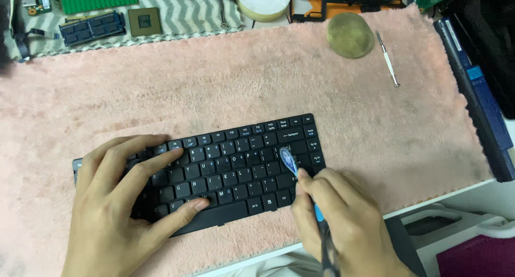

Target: The person uses a toothbrush to scrub the keys of a detached laptop keyboard placed on a pink towel. The person systematically brushes across multiple keys and rows, moving from the upper right toward the lower left.

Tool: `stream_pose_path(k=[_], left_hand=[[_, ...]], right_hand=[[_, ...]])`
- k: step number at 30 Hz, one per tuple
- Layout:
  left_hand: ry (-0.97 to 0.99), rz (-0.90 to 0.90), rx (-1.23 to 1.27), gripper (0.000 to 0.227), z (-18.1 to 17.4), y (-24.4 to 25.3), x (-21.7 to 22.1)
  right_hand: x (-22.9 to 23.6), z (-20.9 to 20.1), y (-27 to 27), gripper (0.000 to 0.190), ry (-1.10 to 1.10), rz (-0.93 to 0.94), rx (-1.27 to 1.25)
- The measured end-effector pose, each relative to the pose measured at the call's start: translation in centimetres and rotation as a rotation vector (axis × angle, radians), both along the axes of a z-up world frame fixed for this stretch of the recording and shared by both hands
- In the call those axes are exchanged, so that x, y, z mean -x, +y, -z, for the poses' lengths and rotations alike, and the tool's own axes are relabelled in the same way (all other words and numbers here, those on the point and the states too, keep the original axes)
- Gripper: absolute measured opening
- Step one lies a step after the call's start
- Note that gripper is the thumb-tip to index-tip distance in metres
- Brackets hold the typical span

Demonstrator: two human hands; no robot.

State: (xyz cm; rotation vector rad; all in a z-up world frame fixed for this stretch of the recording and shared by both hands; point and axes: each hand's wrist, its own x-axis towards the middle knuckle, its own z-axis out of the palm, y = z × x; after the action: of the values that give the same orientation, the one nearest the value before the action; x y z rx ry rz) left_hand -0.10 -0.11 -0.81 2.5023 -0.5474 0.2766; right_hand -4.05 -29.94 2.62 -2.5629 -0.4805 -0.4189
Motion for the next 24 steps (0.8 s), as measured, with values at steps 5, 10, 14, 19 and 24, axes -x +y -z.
stream_pose_path(k=[5,10,14,19,24], left_hand=[[-0.010,-0.002,-0.002,0.072,0.3,0.1,0.1],[-0.025,0.011,0.008,0.073,0.3,0.1,-0.1],[-0.032,-0.002,-0.006,0.074,0.5,0.1,0.1],[-0.037,-0.009,-0.019,0.075,0.7,0.1,0.1],[-0.033,-0.018,-0.014,0.075,0.8,0.1,0.2]], right_hand=[[-0.3,1.1,-1.5,0.004,0.117,0.055,-0.134],[-0.8,-0.2,-2.1,0.013,0.334,0.184,-0.271],[-0.9,0.9,-2.9,0.006,0.283,0.114,-0.344],[-1.5,0.8,-4.0,0.025,0.259,0.166,-0.356],[-2.2,0.8,-5.4,0.019,0.233,0.010,-0.284]])
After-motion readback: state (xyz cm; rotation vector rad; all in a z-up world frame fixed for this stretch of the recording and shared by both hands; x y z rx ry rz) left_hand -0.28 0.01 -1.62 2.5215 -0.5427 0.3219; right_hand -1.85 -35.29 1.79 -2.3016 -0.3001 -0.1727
